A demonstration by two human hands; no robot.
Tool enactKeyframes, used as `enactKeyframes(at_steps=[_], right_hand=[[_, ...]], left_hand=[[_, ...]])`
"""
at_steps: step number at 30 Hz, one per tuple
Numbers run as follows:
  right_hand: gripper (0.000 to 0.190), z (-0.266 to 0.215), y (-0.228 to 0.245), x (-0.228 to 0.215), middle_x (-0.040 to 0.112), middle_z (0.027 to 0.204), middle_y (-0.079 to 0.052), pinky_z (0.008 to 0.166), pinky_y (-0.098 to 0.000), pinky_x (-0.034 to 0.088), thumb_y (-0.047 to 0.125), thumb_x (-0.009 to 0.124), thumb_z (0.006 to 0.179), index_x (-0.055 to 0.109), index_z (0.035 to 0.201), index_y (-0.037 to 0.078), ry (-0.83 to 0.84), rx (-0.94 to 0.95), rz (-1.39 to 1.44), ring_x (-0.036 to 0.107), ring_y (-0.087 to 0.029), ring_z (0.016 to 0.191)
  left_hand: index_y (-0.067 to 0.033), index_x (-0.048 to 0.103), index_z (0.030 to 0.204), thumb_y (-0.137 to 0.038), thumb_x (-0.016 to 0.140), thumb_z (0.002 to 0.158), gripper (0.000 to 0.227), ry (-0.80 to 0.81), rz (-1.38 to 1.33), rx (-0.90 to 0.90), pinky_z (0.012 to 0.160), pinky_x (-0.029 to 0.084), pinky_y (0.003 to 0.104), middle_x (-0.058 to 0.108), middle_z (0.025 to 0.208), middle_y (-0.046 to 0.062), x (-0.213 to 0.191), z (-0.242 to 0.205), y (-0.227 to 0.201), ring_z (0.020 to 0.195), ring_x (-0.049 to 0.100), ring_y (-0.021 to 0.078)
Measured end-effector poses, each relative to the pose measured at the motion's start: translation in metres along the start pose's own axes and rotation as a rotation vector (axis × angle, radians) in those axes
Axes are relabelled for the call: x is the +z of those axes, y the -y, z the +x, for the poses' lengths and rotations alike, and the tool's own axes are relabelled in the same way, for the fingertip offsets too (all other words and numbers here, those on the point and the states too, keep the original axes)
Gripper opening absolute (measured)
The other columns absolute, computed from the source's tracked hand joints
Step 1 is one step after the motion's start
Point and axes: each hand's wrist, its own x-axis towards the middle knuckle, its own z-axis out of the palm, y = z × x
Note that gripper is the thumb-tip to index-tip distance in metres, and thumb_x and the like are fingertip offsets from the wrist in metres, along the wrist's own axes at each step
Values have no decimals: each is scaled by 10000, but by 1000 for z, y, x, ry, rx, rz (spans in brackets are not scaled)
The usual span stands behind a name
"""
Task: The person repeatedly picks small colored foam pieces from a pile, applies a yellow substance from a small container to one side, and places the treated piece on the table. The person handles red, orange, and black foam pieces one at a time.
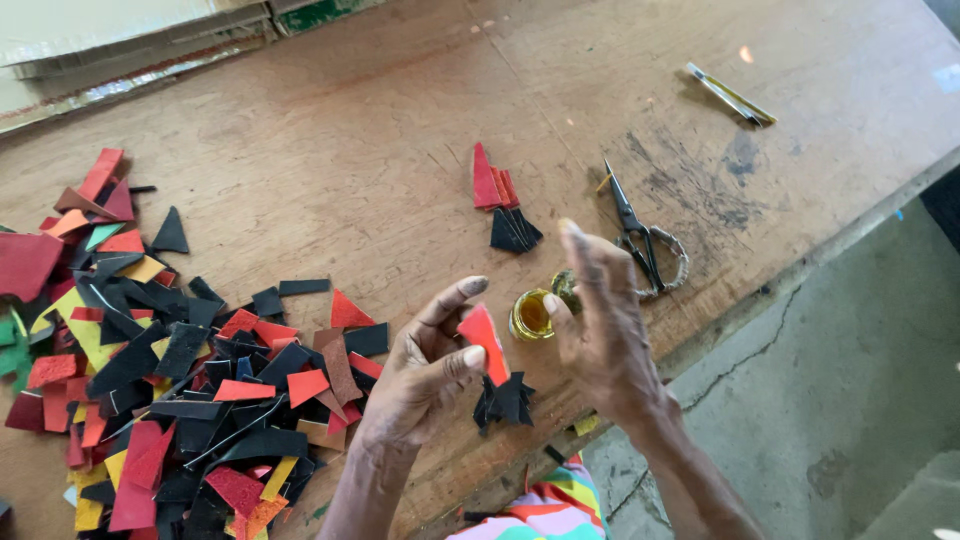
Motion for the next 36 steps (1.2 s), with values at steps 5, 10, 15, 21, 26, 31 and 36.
enactKeyframes(at_steps=[5,10,15,21,26,31,36], right_hand=[[918,-9,21,-14,662,1161,-103,958,-344,590,156,793,867,243,1598,79,124,243,540,653,-187,1060],[807,-11,28,-3,724,976,-77,816,-287,627,198,790,870,332,1520,62,196,457,727,713,-148,889],[750,-9,22,2,747,944,-60,768,-281,630,181,776,868,353,1477,70,252,530,732,723,-131,857],[713,-18,9,-3,634,1182,-91,921,-305,590,154,691,1016,285,1600,101,-115,176,731,628,-143,1026],[709,-25,5,-5,570,1258,-79,926,-327,598,136,765,894,445,1524,190,159,-77,322,596,-191,1062],[802,-23,9,-1,541,1296,-64,904,-322,586,106,807,857,429,1550,251,275,-78,348,594,-184,1028],[795,-22,7,1,549,1274,-70,879,-320,571,97,813,863,441,1539,287,289,-99,245,581,-194,990]], left_hand=[[22,602,1224,54,725,866,380,-147,-8,7,888,610,380,674,1123,106,-7,10,4,1007,699,199],[13,599,1111,89,727,833,316,-113,332,43,892,633,391,695,1046,150,2,15,16,954,707,225],[-53,575,1206,7,724,839,401,-203,579,-2,849,601,277,726,1033,86,7,8,12,952,701,126],[-22,568,1246,34,738,852,432,-169,178,29,778,576,285,694,1011,79,-13,10,8,887,669,132],[22,519,1311,47,715,881,473,-164,-36,-27,774,562,271,685,1007,110,-23,12,8,875,673,154],[27,463,1286,55,667,862,471,-175,-112,-57,831,587,288,697,1048,146,-16,11,9,928,704,174],[26,470,1293,54,676,884,459,-144,-108,-57,820,583,302,695,1049,153,-11,12,6,926,699,184]])
